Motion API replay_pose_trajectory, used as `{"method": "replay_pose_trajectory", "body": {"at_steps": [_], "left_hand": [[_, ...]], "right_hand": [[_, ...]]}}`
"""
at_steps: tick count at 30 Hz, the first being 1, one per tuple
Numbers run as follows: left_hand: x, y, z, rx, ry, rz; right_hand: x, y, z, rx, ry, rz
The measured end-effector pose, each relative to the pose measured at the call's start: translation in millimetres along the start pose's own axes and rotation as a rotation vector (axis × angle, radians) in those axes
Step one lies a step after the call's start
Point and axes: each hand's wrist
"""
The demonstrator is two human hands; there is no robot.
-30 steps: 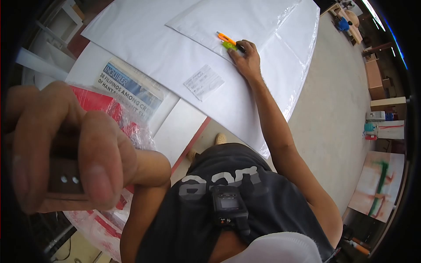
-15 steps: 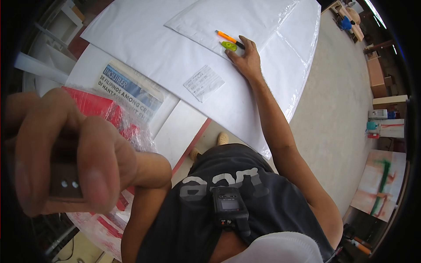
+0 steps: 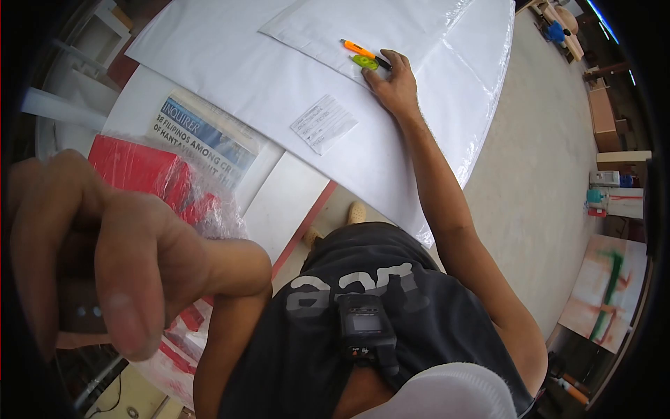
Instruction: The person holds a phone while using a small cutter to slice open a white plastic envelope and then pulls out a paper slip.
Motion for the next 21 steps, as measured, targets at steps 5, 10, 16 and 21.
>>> {"method": "replay_pose_trajectory", "body": {"at_steps": [5, 10, 16, 21], "left_hand": [[0, 2, -1, -0.001, -0.017, 0.01], [0, 4, -3, 0.008, 0.025, 0.035], [-5, 3, -8, -0.008, -0.063, -0.045], [-4, 3, -8, 0.014, -0.026, -0.009]], "right_hand": [[-2, 2, 8, -0.03, -0.053, 0.0], [-5, 7, 15, -0.038, -0.063, 0.001], [-2, 0, 4, -0.033, 0.012, -0.033], [-1, -1, 3, -0.032, 0.017, -0.034]]}}
Point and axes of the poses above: each hand's wrist, its own x-axis away from the middle knuckle, its own y-axis out of the palm, z = x × y, and after that the axes turned 3 degrees about x, right-handed
